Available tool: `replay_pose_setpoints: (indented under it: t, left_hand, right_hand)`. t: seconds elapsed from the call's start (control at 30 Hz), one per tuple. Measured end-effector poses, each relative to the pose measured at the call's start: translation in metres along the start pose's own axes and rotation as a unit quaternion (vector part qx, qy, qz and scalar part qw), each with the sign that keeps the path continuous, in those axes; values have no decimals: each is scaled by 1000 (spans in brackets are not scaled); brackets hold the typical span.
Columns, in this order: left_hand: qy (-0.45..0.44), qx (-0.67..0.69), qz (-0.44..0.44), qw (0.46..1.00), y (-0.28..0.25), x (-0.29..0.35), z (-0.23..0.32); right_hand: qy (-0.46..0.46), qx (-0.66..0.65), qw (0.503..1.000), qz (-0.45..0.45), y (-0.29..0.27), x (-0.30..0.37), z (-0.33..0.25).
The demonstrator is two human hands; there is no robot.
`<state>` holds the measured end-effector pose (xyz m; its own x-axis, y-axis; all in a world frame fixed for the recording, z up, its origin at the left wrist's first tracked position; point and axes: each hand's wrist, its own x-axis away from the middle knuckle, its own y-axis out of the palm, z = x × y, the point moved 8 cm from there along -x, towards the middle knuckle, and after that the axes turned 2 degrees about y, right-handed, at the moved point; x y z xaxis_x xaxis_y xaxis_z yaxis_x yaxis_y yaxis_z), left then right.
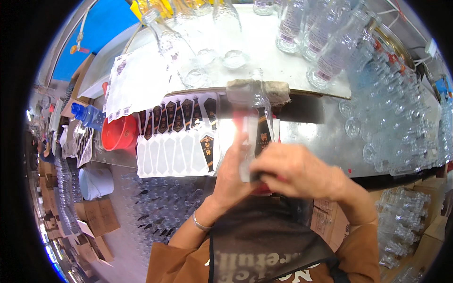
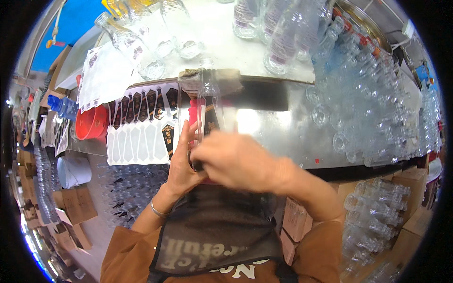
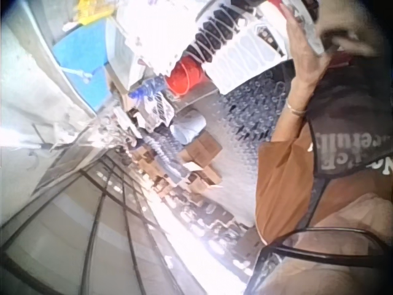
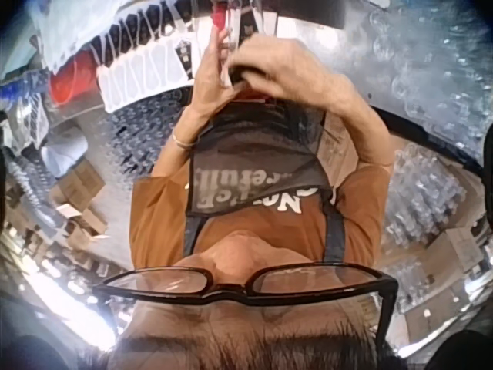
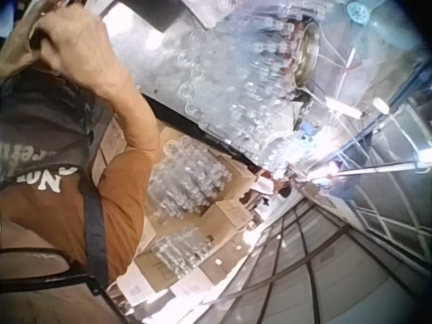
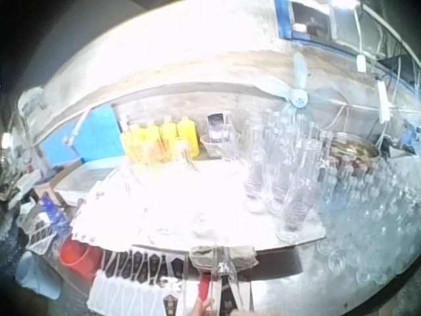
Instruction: The person repeatedly picks up clear plastic bottles, applies a rectangular label to the side of each bottle, smooths the label with a black card, and places the labeled bottle on the table. The person handles bottles one at a time in a repetitive cycle.
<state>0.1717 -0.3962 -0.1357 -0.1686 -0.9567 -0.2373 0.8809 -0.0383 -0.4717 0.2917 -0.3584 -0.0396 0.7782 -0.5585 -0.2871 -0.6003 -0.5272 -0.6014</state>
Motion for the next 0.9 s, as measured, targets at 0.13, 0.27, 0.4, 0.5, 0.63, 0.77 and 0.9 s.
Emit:
replay_pose_setpoints:
  t: [0.13, 0.27, 0.4, 0.5, 0.63, 0.77, 0.9]
  left_hand:
    - [-22, 19, -10, 1000, -2, -1, 1]
    - [-30, 36, -17, 999, -3, 1, -7]
    - [-14, 16, -18, 1000, -2, 1, -5]
    - [-41, 44, -5, 998, -2, 2, -6]
    - [-37, 50, -15, 998, -1, 4, -11]
    - [-19, 41, 2, 999, -1, 5, -4]
    - [25, 60, 41, 997, -3, 1, -3]
  right_hand:
    - [35, 63, 972, 222, -55, -19, 57]
    - [-48, 11, 986, 162, -21, 22, 40]
    - [13, -52, 991, 122, -13, 50, 21]
    - [2, 47, 967, 252, -37, 34, 41]
    - [-41, 31, 993, 102, 16, 54, -6]
    - [-56, 219, 947, 227, -14, 30, -9]
    - [-105, 164, 978, 78, 38, 26, -37]
